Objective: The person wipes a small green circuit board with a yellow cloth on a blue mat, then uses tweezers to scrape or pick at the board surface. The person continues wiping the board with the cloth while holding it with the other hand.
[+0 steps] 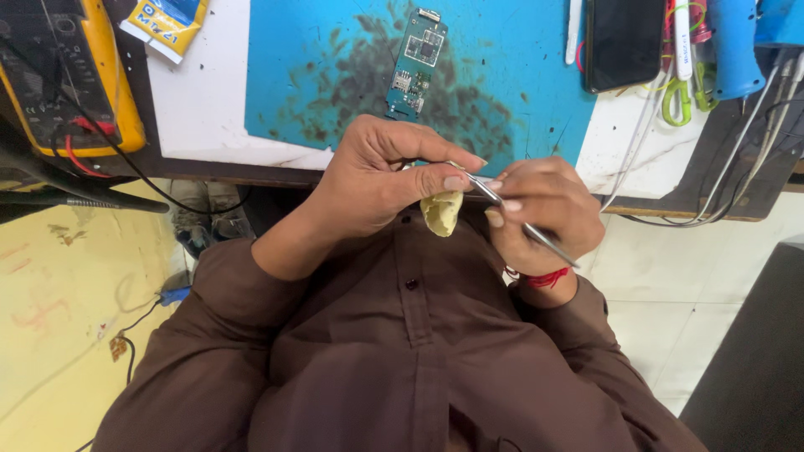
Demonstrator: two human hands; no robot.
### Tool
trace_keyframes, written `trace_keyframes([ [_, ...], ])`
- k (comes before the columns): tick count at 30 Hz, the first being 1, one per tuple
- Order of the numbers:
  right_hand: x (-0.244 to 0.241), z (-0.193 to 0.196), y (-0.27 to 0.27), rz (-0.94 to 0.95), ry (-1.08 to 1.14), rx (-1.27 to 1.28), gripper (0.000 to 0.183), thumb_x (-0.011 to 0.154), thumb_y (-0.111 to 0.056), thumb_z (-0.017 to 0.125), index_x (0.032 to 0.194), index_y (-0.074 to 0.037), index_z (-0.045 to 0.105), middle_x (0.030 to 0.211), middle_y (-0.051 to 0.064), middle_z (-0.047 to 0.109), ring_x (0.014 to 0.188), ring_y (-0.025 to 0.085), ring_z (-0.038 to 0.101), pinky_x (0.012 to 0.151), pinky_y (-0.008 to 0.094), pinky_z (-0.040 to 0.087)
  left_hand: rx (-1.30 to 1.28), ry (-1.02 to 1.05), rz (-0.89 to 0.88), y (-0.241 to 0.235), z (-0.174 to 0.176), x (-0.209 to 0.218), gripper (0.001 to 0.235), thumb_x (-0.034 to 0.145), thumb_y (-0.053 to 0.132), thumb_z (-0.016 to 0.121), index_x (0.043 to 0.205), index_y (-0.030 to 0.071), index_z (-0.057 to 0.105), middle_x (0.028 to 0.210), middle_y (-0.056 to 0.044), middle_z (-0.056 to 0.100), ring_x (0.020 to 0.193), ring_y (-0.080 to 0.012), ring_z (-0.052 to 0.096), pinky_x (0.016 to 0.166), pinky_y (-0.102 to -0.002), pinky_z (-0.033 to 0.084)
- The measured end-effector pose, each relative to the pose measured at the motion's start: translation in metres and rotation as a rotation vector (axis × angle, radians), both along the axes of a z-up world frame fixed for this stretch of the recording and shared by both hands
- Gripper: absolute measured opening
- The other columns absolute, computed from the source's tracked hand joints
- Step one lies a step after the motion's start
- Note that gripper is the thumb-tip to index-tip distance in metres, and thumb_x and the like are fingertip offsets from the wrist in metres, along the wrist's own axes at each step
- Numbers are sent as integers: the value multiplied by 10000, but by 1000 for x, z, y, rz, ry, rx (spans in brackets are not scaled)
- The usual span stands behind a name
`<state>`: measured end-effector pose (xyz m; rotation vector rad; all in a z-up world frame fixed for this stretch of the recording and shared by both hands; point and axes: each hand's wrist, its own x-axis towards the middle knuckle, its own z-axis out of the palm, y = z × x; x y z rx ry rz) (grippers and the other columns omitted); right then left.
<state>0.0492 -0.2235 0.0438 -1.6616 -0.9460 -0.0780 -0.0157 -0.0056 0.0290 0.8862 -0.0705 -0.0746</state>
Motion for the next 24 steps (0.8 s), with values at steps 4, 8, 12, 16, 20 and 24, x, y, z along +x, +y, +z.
trace_keyframes([
  [4,6,7,5,110,-125,-27,115,912,-103,774,983,-82,685,953,157,678,876,297,665,787,398,595,-41,28,-34,7,3,-2,123,1036,-3,697,1141,-38,753,906,-109,749,730,-121,719,680,-260,570],
  [8,-5,14,8,37,263,9,191,832,-65,736,1016,-49,686,956,97,731,797,245,709,718,347,588,56,-75,9,11,3,-2,91,1066,-11,702,1134,-50,748,915,-126,743,766,-130,707,684,-254,566],
  [12,-5,16,7,37,127,-87,185,849,12,755,1008,-18,664,911,68,714,782,261,742,709,360,609,2,-20,9,10,0,-2,143,1046,6,701,1176,-37,741,933,-115,746,745,-130,730,659,-258,595],
  [16,7,14,3,136,-267,-137,200,904,-6,791,1067,-84,707,929,137,665,855,321,710,781,389,624,-23,94,43,3,-2,-2,178,1039,10,699,1198,-62,735,943,-133,763,796,-140,706,711,-280,584],
  [20,2,9,7,93,-221,-125,326,785,-55,803,1072,-21,652,917,140,671,824,335,706,740,412,616,-84,95,7,5,-2,-5,186,1053,45,685,1196,-64,734,892,-117,755,757,-137,706,674,-273,579],
  [24,-7,4,9,16,-8,-47,260,855,23,759,1088,-24,654,960,63,729,823,274,749,724,379,586,-32,87,65,-2,-4,-5,212,1058,76,694,1208,-68,735,874,-117,750,694,-130,706,656,-269,579],
])
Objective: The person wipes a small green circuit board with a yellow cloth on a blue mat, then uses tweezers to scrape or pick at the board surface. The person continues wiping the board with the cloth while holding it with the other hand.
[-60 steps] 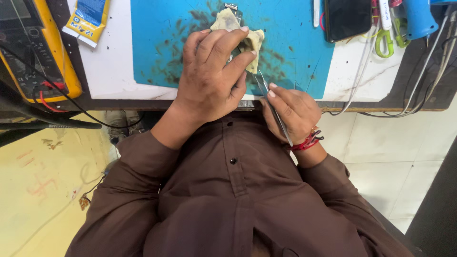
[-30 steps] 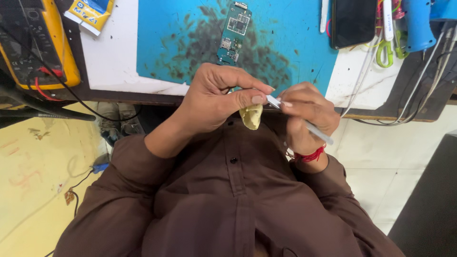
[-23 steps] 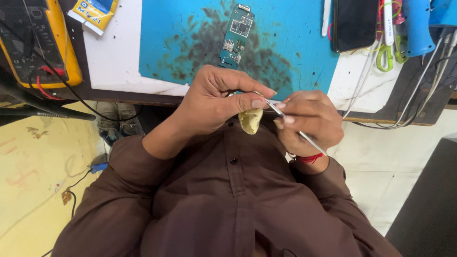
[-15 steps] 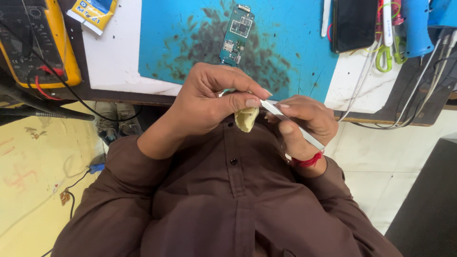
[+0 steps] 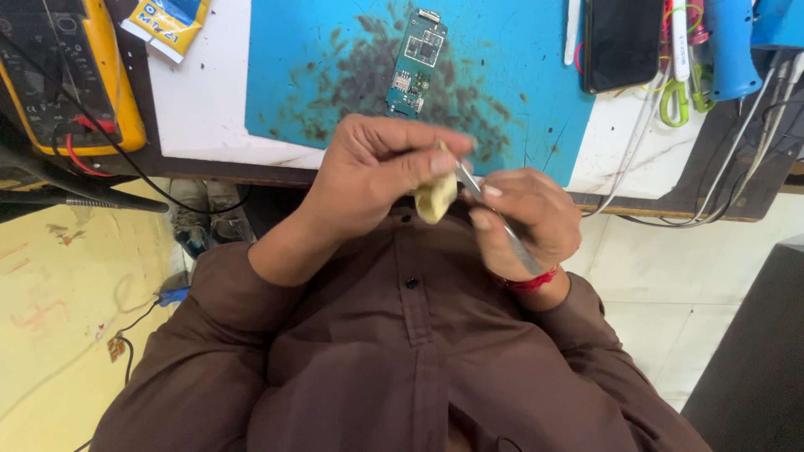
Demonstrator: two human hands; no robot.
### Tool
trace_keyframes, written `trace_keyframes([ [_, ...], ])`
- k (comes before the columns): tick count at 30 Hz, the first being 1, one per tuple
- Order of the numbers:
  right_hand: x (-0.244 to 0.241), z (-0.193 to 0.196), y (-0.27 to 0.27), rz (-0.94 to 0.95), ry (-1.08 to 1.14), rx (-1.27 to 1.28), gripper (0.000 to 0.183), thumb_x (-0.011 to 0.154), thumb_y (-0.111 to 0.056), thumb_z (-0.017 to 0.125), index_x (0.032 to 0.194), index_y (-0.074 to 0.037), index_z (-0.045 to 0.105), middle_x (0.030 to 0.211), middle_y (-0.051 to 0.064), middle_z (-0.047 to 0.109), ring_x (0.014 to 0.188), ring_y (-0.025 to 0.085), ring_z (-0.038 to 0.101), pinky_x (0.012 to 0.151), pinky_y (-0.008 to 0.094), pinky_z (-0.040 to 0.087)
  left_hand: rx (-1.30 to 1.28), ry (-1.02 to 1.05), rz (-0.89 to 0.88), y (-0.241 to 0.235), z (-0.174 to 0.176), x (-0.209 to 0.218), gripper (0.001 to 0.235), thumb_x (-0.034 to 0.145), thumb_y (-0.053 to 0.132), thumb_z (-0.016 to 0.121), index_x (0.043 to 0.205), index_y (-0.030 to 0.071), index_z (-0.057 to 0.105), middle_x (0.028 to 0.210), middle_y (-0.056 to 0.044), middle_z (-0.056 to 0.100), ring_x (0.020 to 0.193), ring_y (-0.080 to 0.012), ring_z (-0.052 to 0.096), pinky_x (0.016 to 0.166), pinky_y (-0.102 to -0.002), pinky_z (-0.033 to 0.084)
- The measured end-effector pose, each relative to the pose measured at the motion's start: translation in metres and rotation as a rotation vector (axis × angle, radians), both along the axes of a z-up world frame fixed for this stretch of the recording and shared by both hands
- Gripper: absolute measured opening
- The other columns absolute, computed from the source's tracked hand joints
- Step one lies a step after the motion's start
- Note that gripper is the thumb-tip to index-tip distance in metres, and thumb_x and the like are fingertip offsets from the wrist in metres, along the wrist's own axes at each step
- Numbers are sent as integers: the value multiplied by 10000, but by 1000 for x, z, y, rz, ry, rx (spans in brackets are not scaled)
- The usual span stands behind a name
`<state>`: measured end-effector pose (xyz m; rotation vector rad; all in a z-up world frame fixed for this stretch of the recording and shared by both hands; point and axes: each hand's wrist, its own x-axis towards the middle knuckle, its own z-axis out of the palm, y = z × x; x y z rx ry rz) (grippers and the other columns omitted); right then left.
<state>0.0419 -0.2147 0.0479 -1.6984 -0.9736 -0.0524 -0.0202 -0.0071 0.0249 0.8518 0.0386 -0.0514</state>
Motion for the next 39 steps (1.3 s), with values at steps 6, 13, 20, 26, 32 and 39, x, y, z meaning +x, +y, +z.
trace_keyframes([
  [6,1,-9,7,-92,-469,-243,241,908,-65,884,1109,-110,759,1002,84,673,951,291,625,869,418,572,-5,146,114,-35,-1,-3,351,1119,203,572,1288,-86,678,1193,-148,759,1116,-178,741,962,-307,619],
  [13,2,-18,17,-176,-480,-327,301,876,-260,842,1108,-90,755,1187,168,724,1016,332,653,889,447,441,98,120,74,-37,11,-7,420,1146,239,485,1440,-50,565,1153,-78,721,1025,-98,661,895,-254,569],
  [20,7,-39,-4,-347,24,-170,52,1055,-8,707,1106,-16,707,1027,105,730,935,198,694,808,323,545,818,9,31,-16,17,-5,350,1097,349,527,1279,89,674,973,-71,700,863,-181,669,785,-304,541],
  [26,36,-49,-7,-290,520,140,134,1103,-32,726,1172,36,633,1021,86,709,899,83,656,813,208,524,1680,-179,469,7,-9,25,568,937,377,770,1339,18,590,1236,-129,649,1100,-300,575,950,-449,387],
  [32,50,-39,1,-144,599,-46,131,1049,-11,756,1163,36,711,1016,93,746,837,64,667,769,205,535,1772,-190,366,18,-21,17,436,989,189,751,1395,70,647,1402,-58,604,1239,-260,534,1075,-445,355],
  [39,57,-32,23,-94,239,-224,138,978,62,772,1106,20,740,1079,137,767,956,160,734,809,244,570,1760,-227,354,23,-25,17,370,951,134,734,1321,124,735,1404,-89,590,1246,-292,517,1073,-460,381],
])
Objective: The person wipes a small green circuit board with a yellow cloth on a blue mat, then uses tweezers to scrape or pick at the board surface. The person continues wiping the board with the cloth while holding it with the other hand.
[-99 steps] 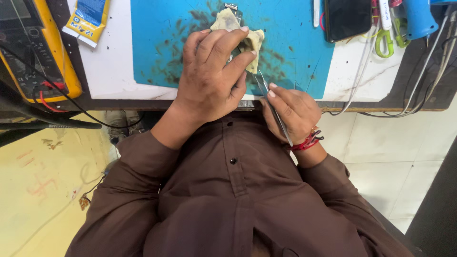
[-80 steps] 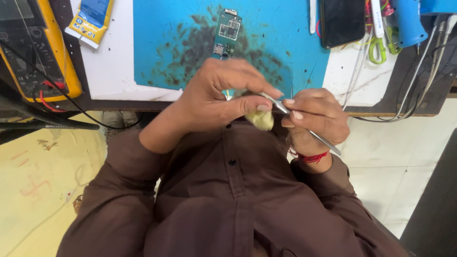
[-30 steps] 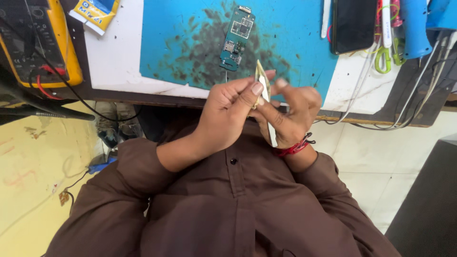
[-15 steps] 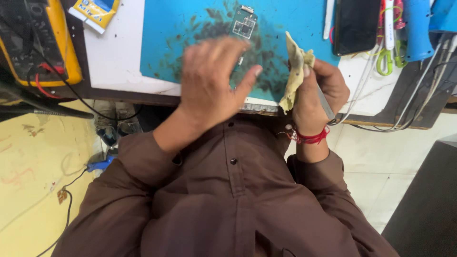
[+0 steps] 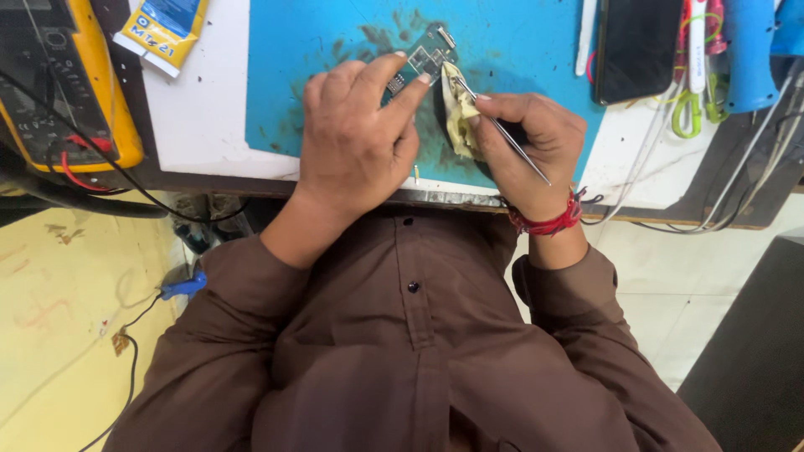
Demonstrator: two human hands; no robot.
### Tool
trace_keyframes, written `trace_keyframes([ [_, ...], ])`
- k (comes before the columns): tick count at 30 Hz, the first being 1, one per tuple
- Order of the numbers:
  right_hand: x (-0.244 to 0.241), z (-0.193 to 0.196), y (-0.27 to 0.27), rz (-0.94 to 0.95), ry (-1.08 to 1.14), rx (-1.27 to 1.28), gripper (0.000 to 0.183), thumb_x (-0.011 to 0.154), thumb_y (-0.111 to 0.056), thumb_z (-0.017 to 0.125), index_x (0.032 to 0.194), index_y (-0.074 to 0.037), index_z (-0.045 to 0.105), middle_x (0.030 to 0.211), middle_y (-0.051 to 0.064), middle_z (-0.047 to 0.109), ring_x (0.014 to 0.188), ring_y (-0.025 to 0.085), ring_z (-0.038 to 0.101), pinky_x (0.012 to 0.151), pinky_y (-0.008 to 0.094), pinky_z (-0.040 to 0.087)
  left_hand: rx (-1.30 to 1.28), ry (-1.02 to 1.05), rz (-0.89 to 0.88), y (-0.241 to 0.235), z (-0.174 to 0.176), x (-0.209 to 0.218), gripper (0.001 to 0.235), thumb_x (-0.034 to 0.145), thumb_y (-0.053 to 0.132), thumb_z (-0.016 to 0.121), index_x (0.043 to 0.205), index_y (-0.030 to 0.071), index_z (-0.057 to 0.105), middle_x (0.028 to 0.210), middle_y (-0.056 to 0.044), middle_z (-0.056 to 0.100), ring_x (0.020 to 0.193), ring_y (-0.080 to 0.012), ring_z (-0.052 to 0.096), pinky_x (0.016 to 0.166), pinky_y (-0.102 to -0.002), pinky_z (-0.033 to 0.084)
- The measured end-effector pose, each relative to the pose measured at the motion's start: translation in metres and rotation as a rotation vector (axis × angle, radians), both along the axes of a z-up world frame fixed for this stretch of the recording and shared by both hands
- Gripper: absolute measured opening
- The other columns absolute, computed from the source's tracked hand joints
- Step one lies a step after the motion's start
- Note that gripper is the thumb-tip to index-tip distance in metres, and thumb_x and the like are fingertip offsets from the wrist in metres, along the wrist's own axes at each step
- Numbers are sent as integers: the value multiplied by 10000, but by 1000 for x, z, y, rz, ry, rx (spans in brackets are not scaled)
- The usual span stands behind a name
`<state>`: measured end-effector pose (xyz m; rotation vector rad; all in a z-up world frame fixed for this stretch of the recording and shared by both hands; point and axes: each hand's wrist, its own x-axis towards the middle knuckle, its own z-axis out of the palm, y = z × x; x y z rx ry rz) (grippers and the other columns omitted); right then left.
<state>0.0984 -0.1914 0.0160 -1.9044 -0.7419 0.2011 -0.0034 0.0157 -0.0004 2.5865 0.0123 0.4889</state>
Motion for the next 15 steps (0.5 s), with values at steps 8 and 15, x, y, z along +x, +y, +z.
trace_keyframes([
  [8,2,0,4,-56,75,-60,138,980,61,770,1109,18,751,1026,118,766,887,132,722,801,244,563,25,3,-4,1,0,3,366,962,150,708,1326,121,743,1400,-95,587,1241,-287,513,1059,-450,385],
  [15,3,-3,3,-131,305,27,96,1021,26,769,1113,29,739,987,74,763,863,67,674,735,204,544,31,1,3,0,0,4,355,968,161,703,1317,118,752,1387,-93,591,1222,-290,527,1042,-447,396],
])
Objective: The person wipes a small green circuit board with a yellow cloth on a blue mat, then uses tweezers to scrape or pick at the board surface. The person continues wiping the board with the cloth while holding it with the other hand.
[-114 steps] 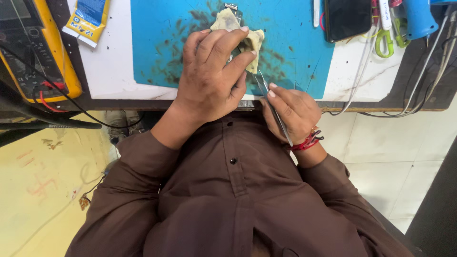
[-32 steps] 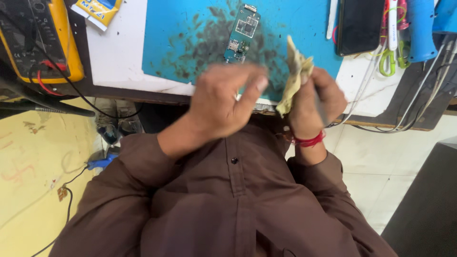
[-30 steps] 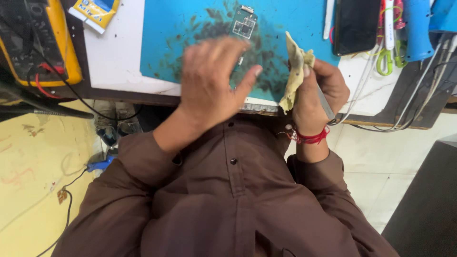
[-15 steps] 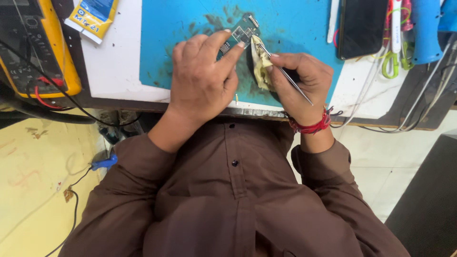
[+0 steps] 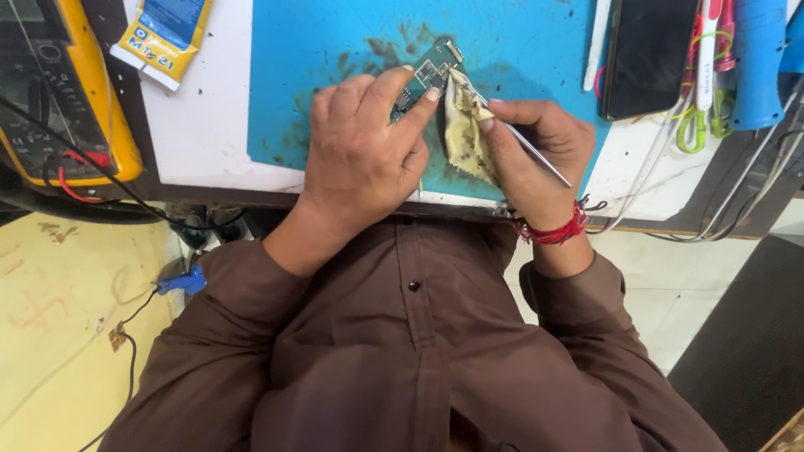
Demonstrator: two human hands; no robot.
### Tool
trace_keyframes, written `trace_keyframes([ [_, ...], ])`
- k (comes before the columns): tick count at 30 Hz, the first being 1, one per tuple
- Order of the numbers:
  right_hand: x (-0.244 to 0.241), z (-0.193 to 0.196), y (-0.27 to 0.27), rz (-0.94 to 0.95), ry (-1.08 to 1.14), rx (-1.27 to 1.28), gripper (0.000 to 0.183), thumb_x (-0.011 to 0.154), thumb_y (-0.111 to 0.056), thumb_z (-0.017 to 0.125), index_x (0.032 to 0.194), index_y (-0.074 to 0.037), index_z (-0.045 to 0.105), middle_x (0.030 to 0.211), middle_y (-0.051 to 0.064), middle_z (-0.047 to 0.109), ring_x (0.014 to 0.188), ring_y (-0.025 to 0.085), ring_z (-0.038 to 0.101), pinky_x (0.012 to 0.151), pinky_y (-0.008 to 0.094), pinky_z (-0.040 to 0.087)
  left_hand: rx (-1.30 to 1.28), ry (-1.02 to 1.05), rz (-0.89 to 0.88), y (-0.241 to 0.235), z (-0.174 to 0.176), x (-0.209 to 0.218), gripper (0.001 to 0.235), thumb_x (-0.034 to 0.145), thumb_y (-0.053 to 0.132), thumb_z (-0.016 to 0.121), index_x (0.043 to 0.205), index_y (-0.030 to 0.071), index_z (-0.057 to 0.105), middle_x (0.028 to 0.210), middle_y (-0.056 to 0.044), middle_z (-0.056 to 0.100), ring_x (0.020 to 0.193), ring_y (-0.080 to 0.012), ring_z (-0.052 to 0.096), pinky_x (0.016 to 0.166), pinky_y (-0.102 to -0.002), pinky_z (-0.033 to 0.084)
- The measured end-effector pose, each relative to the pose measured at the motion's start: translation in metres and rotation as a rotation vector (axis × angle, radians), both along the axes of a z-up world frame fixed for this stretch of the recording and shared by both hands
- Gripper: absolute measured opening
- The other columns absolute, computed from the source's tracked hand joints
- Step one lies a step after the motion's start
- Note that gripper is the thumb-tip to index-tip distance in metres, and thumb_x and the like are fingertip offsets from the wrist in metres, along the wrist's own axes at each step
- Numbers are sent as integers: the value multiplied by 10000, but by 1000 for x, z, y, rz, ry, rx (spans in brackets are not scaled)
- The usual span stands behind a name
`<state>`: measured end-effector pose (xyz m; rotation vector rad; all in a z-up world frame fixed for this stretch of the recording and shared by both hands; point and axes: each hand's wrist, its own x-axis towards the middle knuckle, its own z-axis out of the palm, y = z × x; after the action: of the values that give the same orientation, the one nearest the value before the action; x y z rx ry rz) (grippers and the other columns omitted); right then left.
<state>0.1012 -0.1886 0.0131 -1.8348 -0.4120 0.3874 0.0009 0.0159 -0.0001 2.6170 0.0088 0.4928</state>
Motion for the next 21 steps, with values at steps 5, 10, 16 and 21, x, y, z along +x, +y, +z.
trace_keyframes([
  [5,2,-5,0,68,-73,-11,98,1031,38,746,1126,51,725,994,83,758,863,75,678,734,208,541,-10,23,-3,1,-1,0,363,955,160,697,1310,111,757,1387,-103,597,1211,-287,531,1038,-444,397],
  [10,0,-4,0,37,-5,-40,86,1022,29,734,1106,46,729,924,68,747,771,58,645,675,206,511,-6,24,-1,0,0,0,361,958,167,694,1309,114,758,1385,-99,598,1204,-282,533,1036,-439,397],
  [16,3,-3,1,41,-37,-29,102,1025,16,764,1116,43,726,955,67,749,808,54,663,719,201,525,-1,25,2,0,2,1,354,963,174,695,1306,117,757,1386,-91,596,1203,-277,531,1036,-437,395],
  [21,4,-5,3,-15,13,17,111,1042,-4,775,1125,46,721,969,58,754,848,53,669,762,216,545,-3,27,-3,0,1,2,357,960,175,697,1306,113,756,1386,-98,596,1204,-282,530,1033,-441,395],
])
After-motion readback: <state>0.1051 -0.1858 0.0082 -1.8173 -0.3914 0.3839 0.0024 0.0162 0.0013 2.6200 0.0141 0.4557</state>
